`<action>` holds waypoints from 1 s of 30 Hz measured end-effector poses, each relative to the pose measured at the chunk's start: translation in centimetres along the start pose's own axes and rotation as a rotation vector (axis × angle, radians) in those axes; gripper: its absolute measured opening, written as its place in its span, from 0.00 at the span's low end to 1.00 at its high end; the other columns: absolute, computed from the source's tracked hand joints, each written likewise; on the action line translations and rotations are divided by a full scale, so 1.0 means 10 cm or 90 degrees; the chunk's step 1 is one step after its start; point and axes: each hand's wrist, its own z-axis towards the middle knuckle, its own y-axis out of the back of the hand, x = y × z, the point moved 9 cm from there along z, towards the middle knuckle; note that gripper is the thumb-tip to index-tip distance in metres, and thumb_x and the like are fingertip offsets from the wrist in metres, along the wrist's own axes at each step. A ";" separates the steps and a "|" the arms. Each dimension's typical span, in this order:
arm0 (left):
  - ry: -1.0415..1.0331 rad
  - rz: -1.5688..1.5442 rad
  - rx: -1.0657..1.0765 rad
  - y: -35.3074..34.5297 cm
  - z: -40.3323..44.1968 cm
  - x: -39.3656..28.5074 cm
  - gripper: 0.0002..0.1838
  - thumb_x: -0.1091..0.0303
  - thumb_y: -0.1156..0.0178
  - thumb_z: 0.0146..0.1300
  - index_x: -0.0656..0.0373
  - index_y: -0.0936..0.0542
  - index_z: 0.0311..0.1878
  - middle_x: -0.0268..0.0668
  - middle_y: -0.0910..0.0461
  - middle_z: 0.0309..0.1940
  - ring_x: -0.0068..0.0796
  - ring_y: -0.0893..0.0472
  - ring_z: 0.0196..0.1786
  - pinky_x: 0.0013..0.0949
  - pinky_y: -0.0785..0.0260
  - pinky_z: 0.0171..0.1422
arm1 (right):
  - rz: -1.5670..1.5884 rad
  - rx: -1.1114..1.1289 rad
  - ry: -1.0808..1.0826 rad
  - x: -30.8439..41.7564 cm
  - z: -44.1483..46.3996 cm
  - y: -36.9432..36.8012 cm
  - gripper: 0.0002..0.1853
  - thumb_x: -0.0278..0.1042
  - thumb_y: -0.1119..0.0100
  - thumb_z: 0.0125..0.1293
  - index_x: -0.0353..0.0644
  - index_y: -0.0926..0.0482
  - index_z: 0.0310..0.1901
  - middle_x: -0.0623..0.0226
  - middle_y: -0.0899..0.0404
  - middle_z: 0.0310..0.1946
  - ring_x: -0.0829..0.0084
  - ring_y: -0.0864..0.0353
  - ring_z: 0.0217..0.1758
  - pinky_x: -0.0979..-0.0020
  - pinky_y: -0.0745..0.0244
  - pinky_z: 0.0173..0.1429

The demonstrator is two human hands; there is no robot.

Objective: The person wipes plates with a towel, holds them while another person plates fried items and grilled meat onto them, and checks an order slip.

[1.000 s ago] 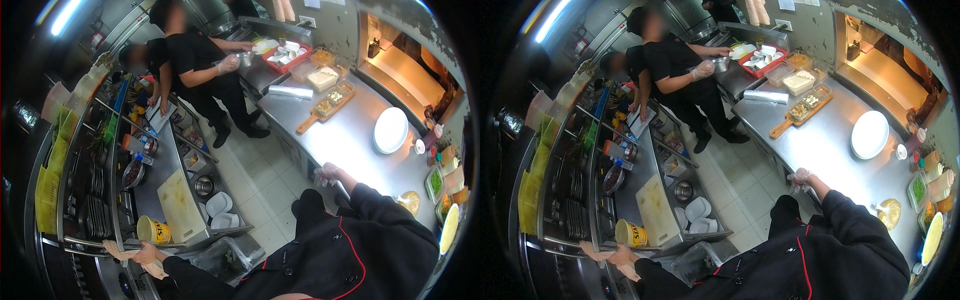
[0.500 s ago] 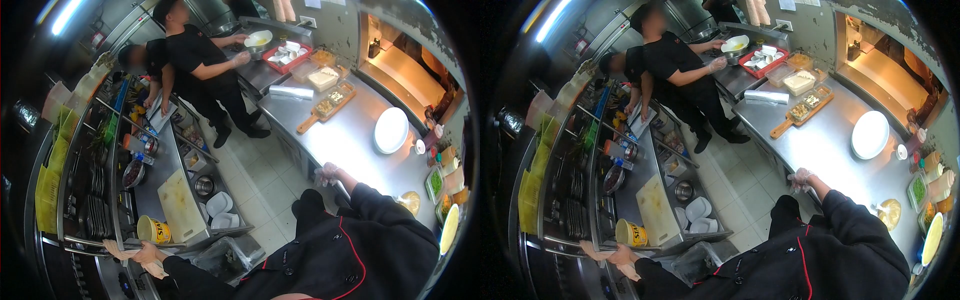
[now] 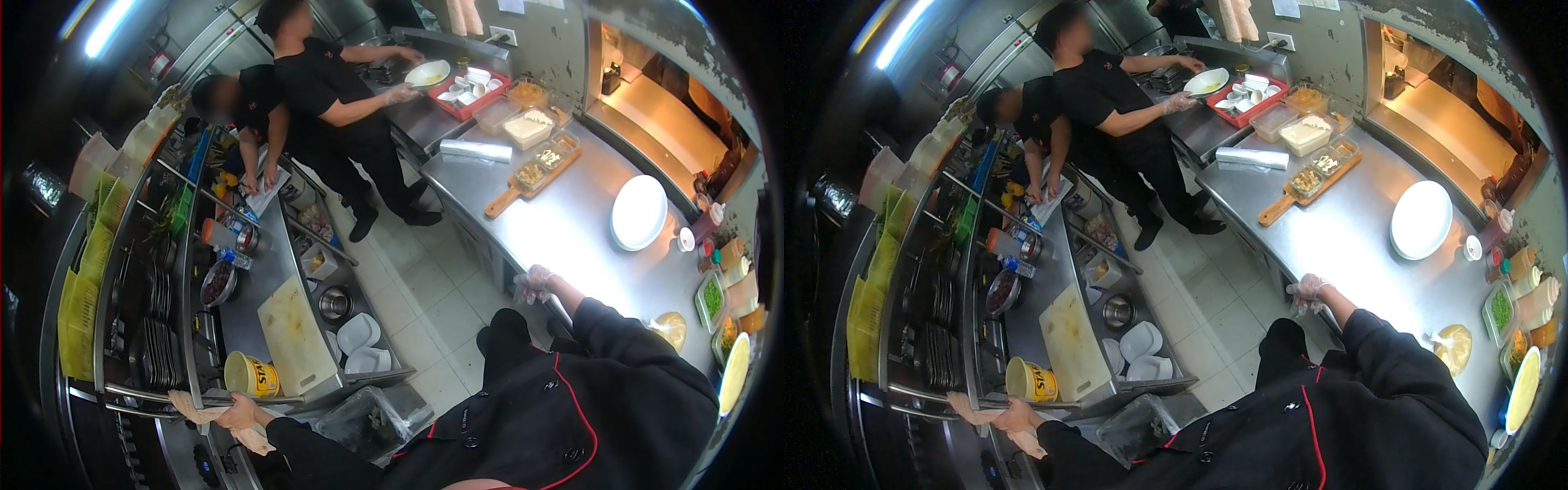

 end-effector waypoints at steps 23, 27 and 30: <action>0.000 0.000 0.012 -0.02 -0.01 0.01 0.40 0.55 0.38 0.39 0.73 0.36 0.53 0.55 0.29 0.48 0.53 0.29 0.51 0.50 0.38 0.54 | 0.021 0.001 0.015 -0.03 0.07 -0.02 0.24 0.53 0.48 0.59 0.37 0.20 0.23 0.63 0.22 0.14 0.73 0.28 0.10 0.68 0.27 0.15; 0.008 -0.002 0.017 -0.01 0.00 0.00 0.40 0.55 0.38 0.39 0.73 0.36 0.53 0.55 0.29 0.48 0.53 0.29 0.51 0.50 0.38 0.54 | 0.019 0.005 0.009 -0.02 0.03 -0.01 0.23 0.52 0.48 0.59 0.38 0.19 0.23 0.65 0.23 0.14 0.72 0.26 0.12 0.67 0.26 0.17; 0.012 0.005 0.020 -0.01 0.00 0.01 0.40 0.55 0.38 0.39 0.73 0.36 0.53 0.55 0.29 0.48 0.53 0.29 0.51 0.50 0.38 0.54 | 0.009 0.004 0.000 -0.03 0.04 -0.01 0.22 0.51 0.48 0.60 0.40 0.18 0.22 0.67 0.24 0.14 0.71 0.24 0.15 0.65 0.24 0.20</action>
